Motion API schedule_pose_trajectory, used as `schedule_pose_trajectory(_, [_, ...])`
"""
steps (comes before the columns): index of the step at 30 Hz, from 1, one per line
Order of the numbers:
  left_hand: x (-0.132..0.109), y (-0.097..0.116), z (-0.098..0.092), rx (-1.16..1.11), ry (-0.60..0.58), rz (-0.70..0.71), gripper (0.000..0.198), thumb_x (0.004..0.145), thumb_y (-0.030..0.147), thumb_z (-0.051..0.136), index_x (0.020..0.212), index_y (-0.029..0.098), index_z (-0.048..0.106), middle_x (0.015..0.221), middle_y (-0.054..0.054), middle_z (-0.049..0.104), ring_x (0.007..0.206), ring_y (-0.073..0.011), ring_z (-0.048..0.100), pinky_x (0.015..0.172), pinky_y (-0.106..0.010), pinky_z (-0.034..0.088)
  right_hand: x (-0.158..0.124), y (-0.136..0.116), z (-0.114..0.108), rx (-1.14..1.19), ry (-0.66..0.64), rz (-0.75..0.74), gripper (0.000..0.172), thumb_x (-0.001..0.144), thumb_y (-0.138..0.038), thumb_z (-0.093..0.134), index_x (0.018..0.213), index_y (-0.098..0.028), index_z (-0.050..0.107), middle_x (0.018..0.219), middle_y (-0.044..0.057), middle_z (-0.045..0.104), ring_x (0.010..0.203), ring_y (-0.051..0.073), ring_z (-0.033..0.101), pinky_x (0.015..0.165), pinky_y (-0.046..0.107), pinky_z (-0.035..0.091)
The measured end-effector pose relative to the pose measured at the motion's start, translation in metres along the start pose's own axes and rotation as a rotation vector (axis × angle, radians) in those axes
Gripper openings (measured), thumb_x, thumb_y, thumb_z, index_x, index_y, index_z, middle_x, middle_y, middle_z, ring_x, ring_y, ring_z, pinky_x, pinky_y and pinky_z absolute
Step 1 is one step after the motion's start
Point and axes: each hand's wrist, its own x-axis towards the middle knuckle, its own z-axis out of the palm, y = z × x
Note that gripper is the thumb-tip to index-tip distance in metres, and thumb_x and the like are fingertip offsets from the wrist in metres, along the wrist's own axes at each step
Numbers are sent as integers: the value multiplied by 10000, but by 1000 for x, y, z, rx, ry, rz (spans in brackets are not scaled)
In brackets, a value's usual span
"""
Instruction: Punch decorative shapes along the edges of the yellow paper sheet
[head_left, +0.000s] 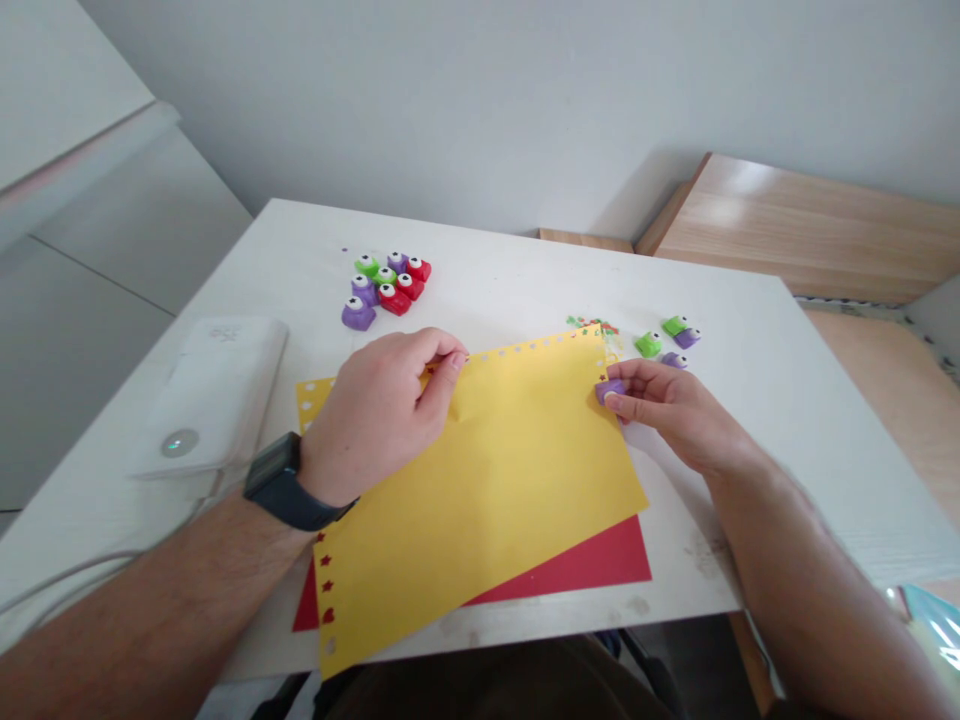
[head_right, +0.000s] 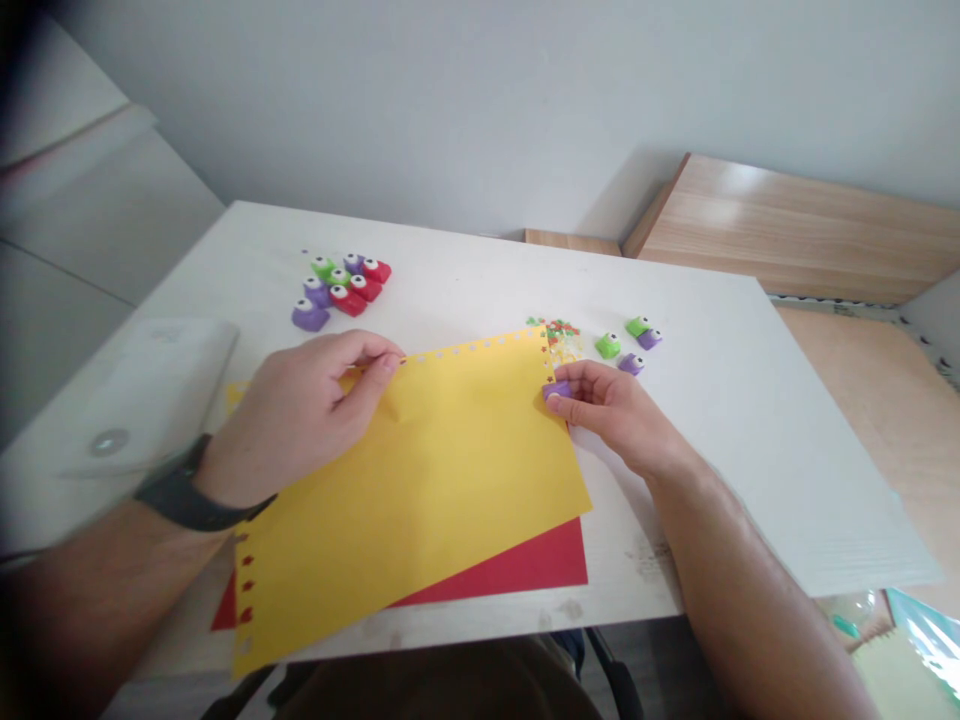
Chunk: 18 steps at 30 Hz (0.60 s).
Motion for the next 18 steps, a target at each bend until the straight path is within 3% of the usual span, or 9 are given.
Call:
schedule_pose_trajectory(9, [0,-1,0,0,2,6,218,1049,374,505,1043,251,685,1041,-41,792,954,-252,723,840,-376,511,0,2,1,58,19,-28,477,723,-340,961,1111,-248,699,898,27,770,870,213,715,823,376,553])
schedule_pose_trajectory(18, [0,0,0,7,8,5,222,1047,373,504,1045,250,689,1038,-37,793,944,-250,725,824,-369,515,3,6,0,62,47,-33,491,684,-342,980,1090,-235,724,934,47,778,909,227,727,906,415,566])
